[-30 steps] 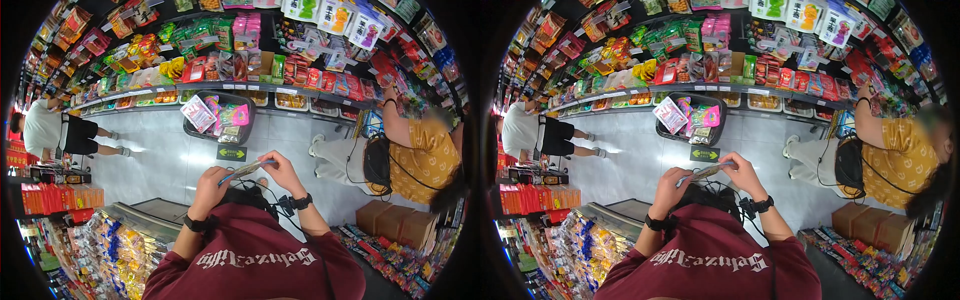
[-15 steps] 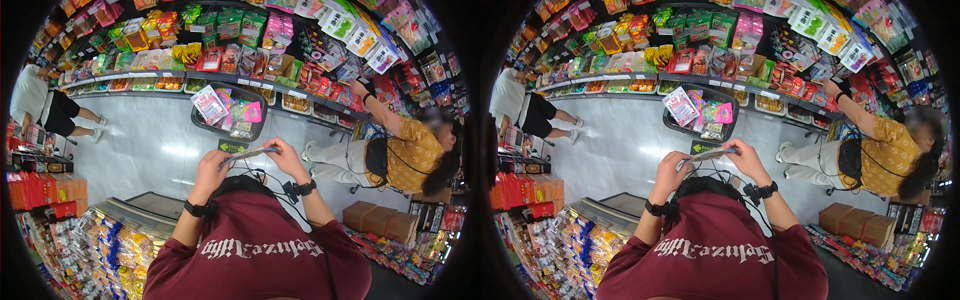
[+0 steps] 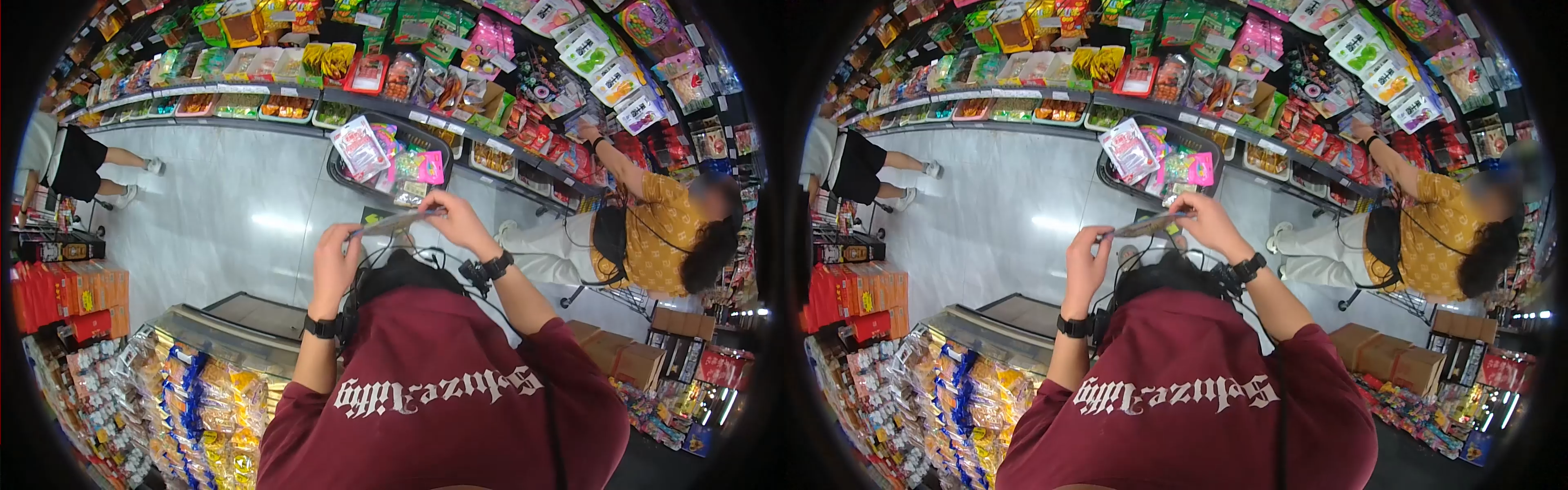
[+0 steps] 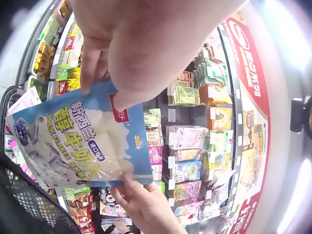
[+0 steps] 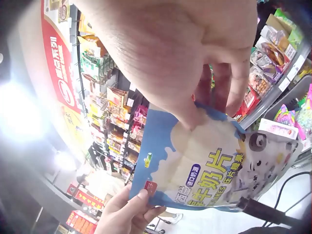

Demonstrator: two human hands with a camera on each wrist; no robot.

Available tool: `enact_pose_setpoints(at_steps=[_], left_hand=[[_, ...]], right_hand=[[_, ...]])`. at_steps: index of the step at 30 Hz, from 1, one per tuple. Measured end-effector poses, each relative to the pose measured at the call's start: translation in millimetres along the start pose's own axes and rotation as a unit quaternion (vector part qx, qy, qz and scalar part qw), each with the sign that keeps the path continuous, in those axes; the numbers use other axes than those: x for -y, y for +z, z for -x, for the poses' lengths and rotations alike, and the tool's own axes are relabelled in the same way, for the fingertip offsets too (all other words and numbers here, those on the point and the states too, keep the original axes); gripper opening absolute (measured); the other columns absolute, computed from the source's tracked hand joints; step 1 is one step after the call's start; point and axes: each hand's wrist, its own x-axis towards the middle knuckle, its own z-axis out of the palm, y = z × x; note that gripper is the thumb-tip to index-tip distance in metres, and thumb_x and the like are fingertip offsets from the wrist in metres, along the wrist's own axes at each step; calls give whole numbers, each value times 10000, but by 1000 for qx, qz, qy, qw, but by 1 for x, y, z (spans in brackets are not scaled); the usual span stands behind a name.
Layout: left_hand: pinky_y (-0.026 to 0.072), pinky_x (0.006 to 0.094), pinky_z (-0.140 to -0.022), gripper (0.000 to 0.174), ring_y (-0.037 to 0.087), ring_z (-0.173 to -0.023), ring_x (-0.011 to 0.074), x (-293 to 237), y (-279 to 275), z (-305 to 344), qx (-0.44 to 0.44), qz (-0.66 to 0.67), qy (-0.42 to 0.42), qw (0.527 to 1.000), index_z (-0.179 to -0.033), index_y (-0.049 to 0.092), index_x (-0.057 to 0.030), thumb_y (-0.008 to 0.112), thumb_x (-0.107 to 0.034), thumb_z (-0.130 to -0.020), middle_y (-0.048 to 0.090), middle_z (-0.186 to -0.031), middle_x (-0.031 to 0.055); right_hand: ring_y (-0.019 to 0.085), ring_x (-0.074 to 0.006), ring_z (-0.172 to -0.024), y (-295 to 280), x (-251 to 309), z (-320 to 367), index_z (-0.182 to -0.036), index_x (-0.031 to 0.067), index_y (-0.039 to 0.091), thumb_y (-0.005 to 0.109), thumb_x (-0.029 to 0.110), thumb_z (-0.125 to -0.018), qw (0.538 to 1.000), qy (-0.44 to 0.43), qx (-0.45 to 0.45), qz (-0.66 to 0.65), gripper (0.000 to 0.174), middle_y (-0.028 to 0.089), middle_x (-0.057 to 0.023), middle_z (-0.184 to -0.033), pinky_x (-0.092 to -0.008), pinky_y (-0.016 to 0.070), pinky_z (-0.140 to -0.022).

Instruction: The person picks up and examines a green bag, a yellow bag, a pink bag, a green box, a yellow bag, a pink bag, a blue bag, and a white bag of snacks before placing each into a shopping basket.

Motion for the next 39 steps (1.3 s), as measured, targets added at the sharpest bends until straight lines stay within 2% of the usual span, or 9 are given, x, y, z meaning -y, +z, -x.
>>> enact_pose_setpoints(at_steps=[8, 16, 18, 20, 24, 27, 32, 35, 39], left_hand=[[525, 334, -793, 175, 669, -846, 245, 1, -8, -19, -31, 71, -91, 993, -1051, 674, 12, 607, -127, -968, 696, -937, 146], [503, 304, -812, 208, 625, -867, 152, 8, 5, -40, -39, 101, -121, 987, -1076, 663, 14, 595, -167, -1000, 691, -931, 91], [502, 302, -812, 209, 620, -870, 144, 1, 26, -62, -38, 104, -108, 988, -1079, 662, 17, 596, -166, -1001, 691, -932, 83], [414, 230, -676, 227, 503, -769, 65, -10, 51, -92, -33, 99, -74, 992, -1085, 653, 8, 572, -196, -1026, 610, -840, -14], [475, 267, -748, 207, 572, -807, 108, -29, 80, -141, 6, 50, -93, 994, -1075, 660, 14, 596, -170, -1005, 659, -872, 49], [416, 250, -621, 216, 482, -699, 67, -25, 120, -190, 57, 11, -109, 992, -1060, 648, 4, 589, -199, -1015, 601, -778, 5], [435, 267, -637, 205, 518, -705, 92, 10, 172, -232, 76, -39, -134, 987, -1076, 656, -17, 595, -200, -1007, 632, -779, 37], [493, 313, -768, 237, 639, -830, 174, 39, 195, -243, 110, -99, -153, 977, -1095, 662, -4, 592, -209, -999, 694, -870, 105], [507, 332, -790, 235, 678, -869, 209, 50, 211, -248, 107, -124, -151, 975, -1093, 666, -5, 594, -203, -990, 711, -917, 145]], right_hand=[[599, -66, -825, 1, 3, -24, -1039, 12, 664, 673, 74, -925, 998, 20, -32, -45, 130, 656, -5, -902, -247, 494, -726], [648, -100, -835, -17, -6, -37, -1030, -6, 665, 687, 107, -915, 995, 22, -13, -98, 163, 703, -46, -900, -285, 518, -755], [591, -59, -775, -40, -25, -51, -1036, -6, 659, 675, 81, -934, 988, 15, -14, -151, 136, 645, 13, -867, -233, 487, -698], [596, -61, -795, -67, -46, -68, -1032, -7, 656, 669, 75, -939, 989, 0, -31, -148, 125, 647, 10, -879, -234, 494, -713], [602, -63, -856, -107, -75, -97, -1019, -8, 650, 657, 67, -947, 985, -25, -63, -159, 104, 651, -1, -922, -247, 514, -766], [605, -73, -863, -138, -119, -126, -1028, -6, 647, 655, 67, -945, 983, -31, -76, -161, 110, 653, -10, -935, -256, 510, -773], [616, -98, -854, -146, -175, -161, -1039, 10, 648, 658, 73, -936, 984, -12, -73, -162, 122, 659, -34, -924, -273, 508, -771], [637, -139, -827, -136, -222, -182, -1060, 21, 652, 679, 116, -919, 989, 15, -69, -127, 172, 670, -64, -875, -305, 513, -769], [626, -144, -788, -129, -253, -197, -1070, 28, 654, 694, 126, -903, 987, 48, -48, -146, 198, 666, -67, -861, -304, 507, -730]])
